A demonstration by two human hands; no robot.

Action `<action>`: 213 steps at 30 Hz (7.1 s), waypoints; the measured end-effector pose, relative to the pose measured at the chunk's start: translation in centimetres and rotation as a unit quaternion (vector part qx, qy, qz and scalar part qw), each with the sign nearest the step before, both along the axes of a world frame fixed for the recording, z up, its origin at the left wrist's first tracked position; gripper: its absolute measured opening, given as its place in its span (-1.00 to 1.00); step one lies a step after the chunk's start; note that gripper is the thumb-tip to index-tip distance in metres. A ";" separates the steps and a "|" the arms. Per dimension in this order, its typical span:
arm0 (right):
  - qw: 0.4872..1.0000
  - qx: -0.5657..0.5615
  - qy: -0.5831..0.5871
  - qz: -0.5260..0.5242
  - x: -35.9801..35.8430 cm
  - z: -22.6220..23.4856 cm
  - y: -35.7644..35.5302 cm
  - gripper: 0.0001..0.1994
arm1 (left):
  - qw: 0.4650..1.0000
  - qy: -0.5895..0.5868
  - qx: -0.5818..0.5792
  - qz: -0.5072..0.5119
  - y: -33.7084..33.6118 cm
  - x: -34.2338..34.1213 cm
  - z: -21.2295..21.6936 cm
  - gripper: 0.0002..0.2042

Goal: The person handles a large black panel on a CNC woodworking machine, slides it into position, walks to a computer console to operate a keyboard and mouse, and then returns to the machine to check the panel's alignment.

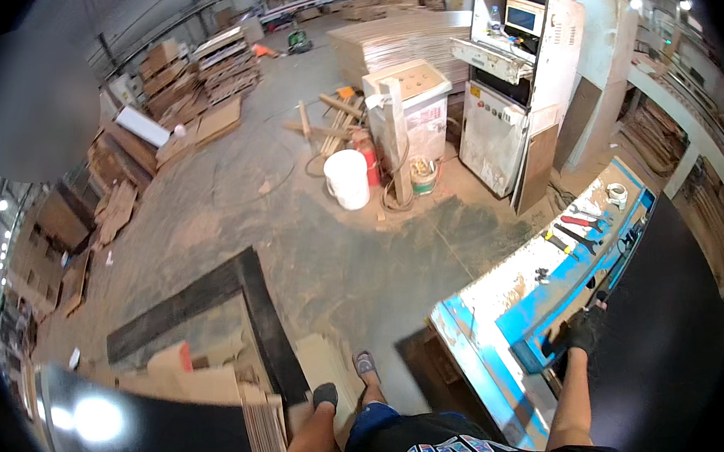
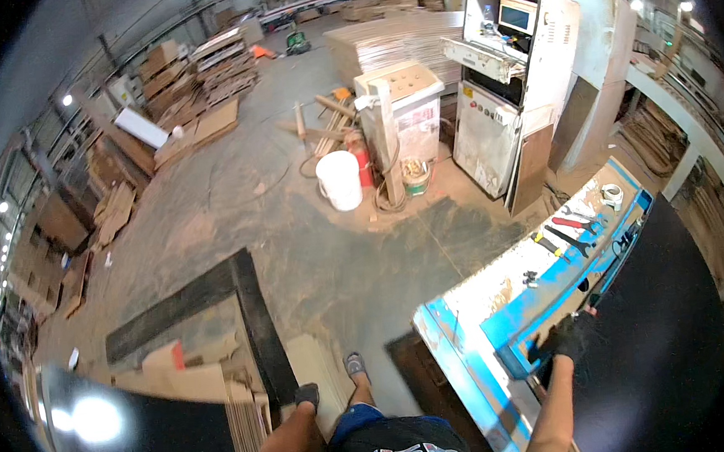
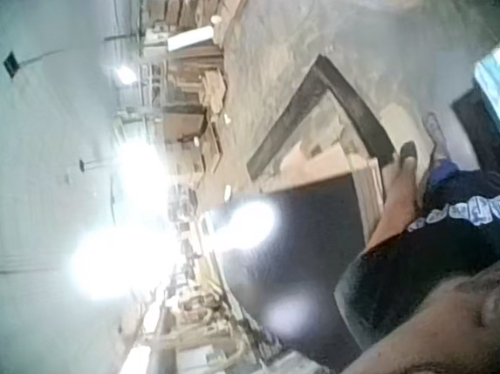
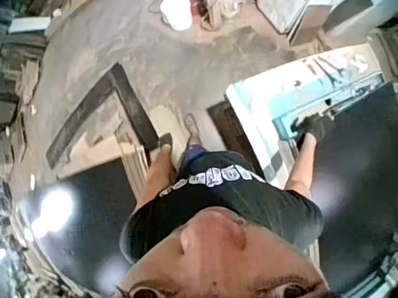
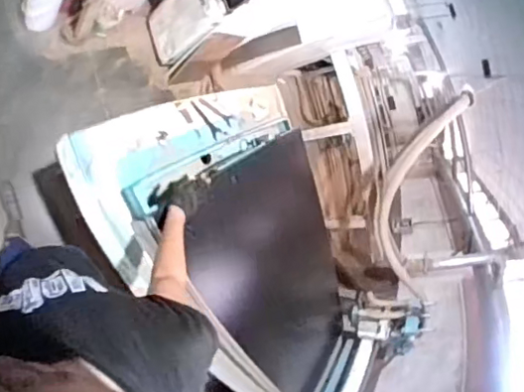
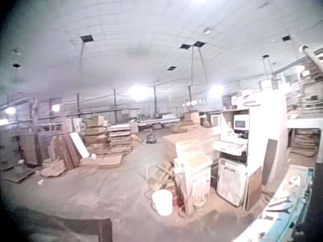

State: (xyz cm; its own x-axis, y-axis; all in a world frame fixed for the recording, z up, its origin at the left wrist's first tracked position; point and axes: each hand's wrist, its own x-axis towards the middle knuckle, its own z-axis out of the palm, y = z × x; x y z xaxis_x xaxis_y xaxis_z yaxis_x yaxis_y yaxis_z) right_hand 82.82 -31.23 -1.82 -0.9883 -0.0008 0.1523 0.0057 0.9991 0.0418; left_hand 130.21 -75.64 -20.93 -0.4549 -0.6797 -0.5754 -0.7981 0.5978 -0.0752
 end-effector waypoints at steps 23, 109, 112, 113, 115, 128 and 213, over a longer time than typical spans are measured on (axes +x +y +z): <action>0.787 -0.040 -0.036 -0.614 -0.1 -4.6 -5.3 -0.17 | 0.967 0.196 0.136 0.090 -36.5 -34.5 -2.2 -0.47; 0.958 -0.261 0.097 -0.060 -83.0 18.0 -51.4 -0.62 | 0.782 0.580 -0.039 -0.226 -41.6 -145.9 36.5 -0.21; 0.957 -0.261 0.109 -0.056 -82.9 18.0 -51.4 -0.63 | 0.792 0.566 -0.036 -0.226 -41.4 -145.7 36.8 -0.21; 0.958 -0.261 0.109 -0.054 -82.9 18.1 -51.5 -0.63 | 0.792 0.566 -0.035 -0.227 -41.5 -145.8 36.7 -0.21; 0.958 -0.263 0.102 -0.057 -82.8 18.4 -51.6 -0.64 | 0.793 0.565 -0.034 -0.228 -41.6 -145.8 36.6 -0.21; 0.956 -0.271 0.102 -0.038 -83.1 17.7 -51.1 -0.60 | 0.797 0.557 -0.042 -0.227 -41.5 -146.0 36.6 -0.21; 0.957 -0.270 0.100 -0.041 -82.7 17.8 -51.0 -0.54 | 0.779 0.574 -0.050 -0.248 -41.7 -145.8 36.3 -0.22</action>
